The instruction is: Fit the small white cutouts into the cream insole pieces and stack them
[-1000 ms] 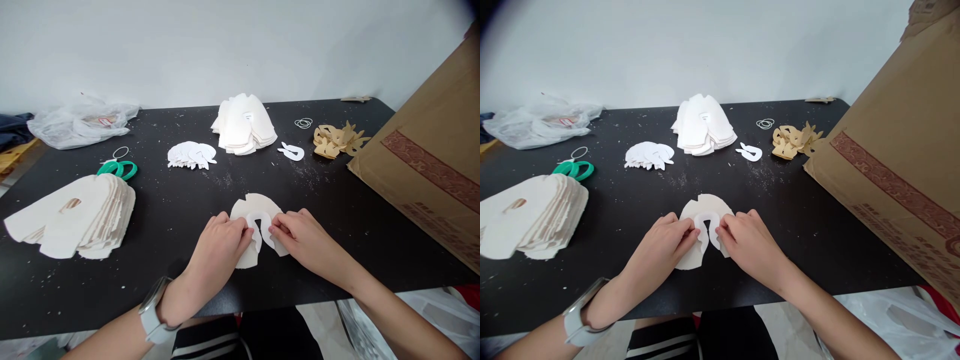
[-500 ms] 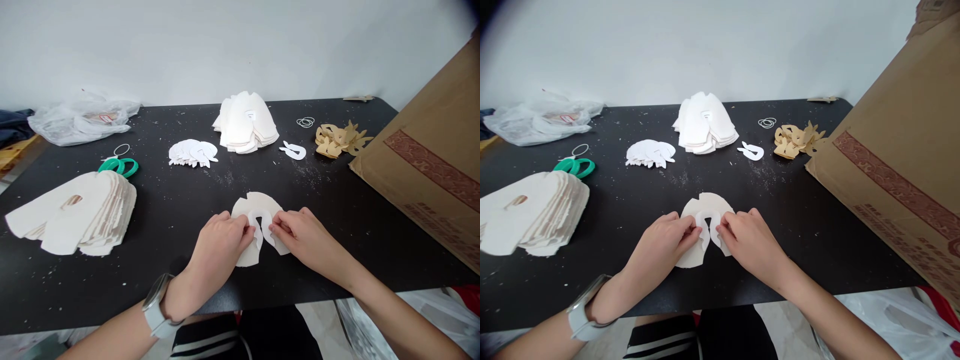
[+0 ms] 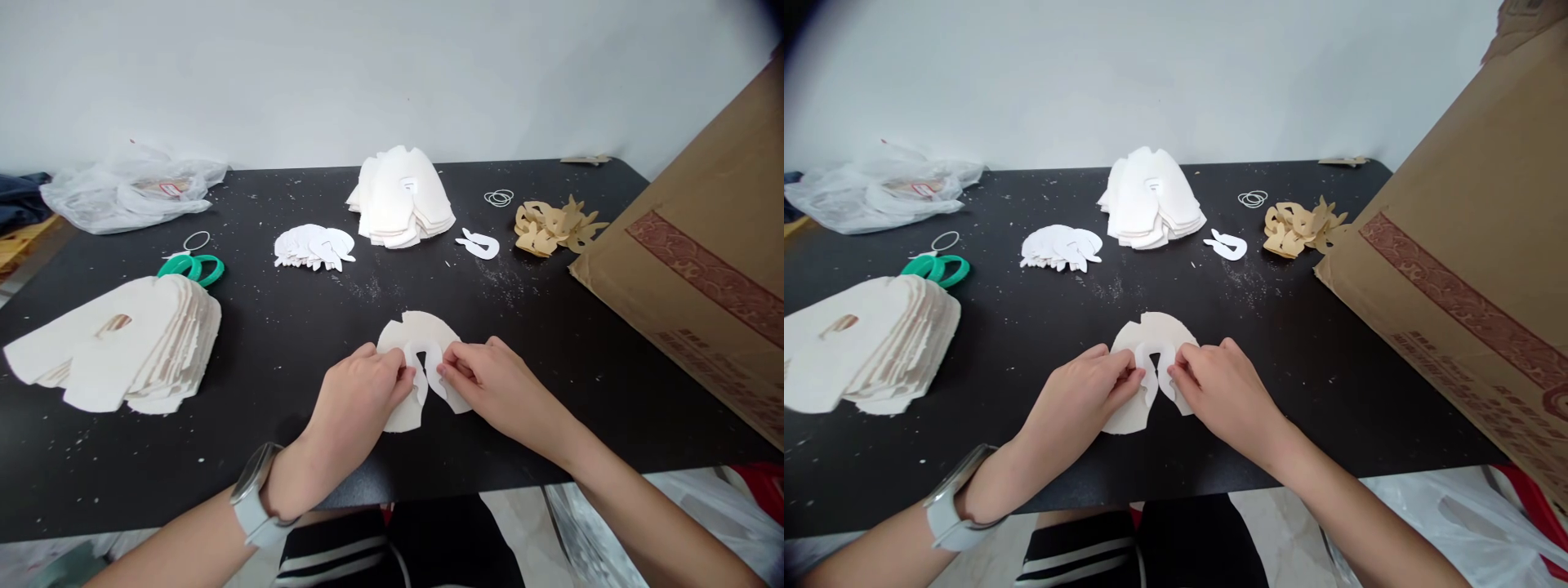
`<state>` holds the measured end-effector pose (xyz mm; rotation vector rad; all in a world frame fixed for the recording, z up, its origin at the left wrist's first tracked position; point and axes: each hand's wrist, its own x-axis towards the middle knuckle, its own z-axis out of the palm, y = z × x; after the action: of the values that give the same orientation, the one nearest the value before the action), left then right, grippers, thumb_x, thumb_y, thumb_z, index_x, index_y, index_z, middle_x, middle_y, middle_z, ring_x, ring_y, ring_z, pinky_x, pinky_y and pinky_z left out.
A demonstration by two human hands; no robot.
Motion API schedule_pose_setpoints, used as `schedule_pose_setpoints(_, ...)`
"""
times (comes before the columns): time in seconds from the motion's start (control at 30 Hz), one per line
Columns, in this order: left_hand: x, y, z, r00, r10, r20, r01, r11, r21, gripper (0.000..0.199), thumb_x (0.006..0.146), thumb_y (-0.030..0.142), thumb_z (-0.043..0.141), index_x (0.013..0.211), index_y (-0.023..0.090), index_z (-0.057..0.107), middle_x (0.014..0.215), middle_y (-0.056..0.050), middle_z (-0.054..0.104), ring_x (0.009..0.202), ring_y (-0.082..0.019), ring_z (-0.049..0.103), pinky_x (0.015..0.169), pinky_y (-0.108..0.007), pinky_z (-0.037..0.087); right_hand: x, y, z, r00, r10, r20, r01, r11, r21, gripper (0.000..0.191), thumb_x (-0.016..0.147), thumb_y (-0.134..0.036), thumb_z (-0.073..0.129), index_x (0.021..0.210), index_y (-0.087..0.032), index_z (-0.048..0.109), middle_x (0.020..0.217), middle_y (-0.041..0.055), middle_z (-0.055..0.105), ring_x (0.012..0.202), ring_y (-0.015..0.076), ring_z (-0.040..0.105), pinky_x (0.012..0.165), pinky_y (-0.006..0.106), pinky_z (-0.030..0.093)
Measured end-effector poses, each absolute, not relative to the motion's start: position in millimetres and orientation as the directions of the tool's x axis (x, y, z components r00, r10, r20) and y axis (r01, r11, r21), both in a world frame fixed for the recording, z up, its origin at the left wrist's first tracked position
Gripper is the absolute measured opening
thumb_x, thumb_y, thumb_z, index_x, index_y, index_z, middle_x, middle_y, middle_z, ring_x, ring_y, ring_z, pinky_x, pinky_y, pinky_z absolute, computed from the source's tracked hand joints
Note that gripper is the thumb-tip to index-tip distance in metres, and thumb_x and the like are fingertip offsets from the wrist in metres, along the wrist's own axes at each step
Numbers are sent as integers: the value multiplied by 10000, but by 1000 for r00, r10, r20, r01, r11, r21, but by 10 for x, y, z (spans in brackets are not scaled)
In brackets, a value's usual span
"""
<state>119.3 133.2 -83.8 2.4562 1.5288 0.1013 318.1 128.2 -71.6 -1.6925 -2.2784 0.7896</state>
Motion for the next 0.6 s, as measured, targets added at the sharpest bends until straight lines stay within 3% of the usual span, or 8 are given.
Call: schedule_pose_setpoints(0.6,1195,1323,-823,474,879,-48,851,-444,280,296,1014,271,422,728,196,442,648,9,525,709,-168,522,531,-275,295,3183,1295,-701,-319,932,-172,825,183,-534,300,986,-284,447,695,-219,477,578,-53,544,623,166,517,706,310,336)
